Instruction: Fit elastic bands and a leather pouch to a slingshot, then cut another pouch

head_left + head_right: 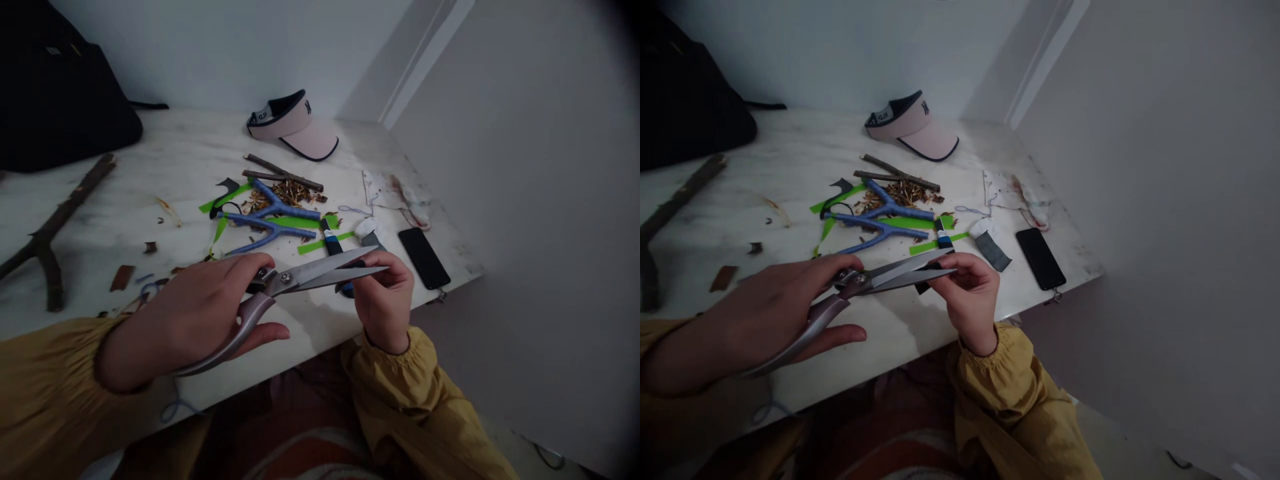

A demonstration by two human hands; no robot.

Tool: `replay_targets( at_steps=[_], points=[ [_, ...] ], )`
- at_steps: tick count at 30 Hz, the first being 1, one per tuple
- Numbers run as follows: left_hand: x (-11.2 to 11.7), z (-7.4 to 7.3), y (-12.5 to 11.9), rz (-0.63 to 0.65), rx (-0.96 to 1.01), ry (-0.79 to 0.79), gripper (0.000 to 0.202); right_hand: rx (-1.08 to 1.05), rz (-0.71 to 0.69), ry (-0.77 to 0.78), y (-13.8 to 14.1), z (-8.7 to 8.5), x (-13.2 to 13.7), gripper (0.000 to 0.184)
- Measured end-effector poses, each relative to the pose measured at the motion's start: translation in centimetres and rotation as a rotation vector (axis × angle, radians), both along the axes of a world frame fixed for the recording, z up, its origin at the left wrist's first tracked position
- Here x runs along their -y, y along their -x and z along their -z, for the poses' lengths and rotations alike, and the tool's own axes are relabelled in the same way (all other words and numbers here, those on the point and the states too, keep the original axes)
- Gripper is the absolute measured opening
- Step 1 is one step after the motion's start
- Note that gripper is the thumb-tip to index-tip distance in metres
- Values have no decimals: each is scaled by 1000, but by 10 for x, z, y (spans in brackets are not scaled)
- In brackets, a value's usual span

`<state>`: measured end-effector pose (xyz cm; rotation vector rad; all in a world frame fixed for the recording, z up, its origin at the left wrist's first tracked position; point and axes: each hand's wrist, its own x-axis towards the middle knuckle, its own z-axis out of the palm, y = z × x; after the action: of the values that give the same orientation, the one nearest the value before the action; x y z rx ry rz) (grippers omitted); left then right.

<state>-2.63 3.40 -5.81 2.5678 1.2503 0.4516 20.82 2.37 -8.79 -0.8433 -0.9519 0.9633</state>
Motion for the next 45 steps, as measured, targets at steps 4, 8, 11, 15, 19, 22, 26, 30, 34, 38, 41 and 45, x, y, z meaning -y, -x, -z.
replay_targets(
  at_steps=[4, 8, 11, 15, 19, 22, 26, 30, 34, 38, 41, 45],
  points=[
    [1, -3, 2, 31, -17, -12, 69, 59, 64, 36, -2, 3, -1, 19],
    [1, -5, 4, 36, -74, -24, 67, 22, 42, 37, -2, 4, -1, 21],
    [1, -4, 4, 31, -65, -5, 64, 3, 33, 37, -1, 4, -2, 20],
    [2, -3, 2, 13, -54, -5, 56, 18, 57, 50, 1, 5, -2, 18],
    [2, -3, -1, -8, -45, 3, 52, 15, 45, 56, 2, 4, -1, 15],
    [3, -5, -2, -31, -68, 19, 50, -29, 21, 34, 3, 3, -1, 16],
    [2, -7, -1, -35, -112, 30, 51, -43, 26, 37, 1, 2, 1, 18],
    [2, -7, -3, -42, -128, 16, 54, -7, 38, 39, 0, 3, 2, 18],
    [4, -6, -6, -34, -160, 4, 55, -36, 49, 14, 2, 2, 2, 21],
    [6, -5, -8, -5, -167, -44, 62, -50, 69, 30, 5, 1, 3, 18],
    [7, -4, -10, -9, -178, -80, 66, -38, 77, 64, 6, 0, 3, 17],
    [9, -2, -10, -3, -164, -120, 61, -50, 90, 63, 7, 0, 3, 19]
  ],
)
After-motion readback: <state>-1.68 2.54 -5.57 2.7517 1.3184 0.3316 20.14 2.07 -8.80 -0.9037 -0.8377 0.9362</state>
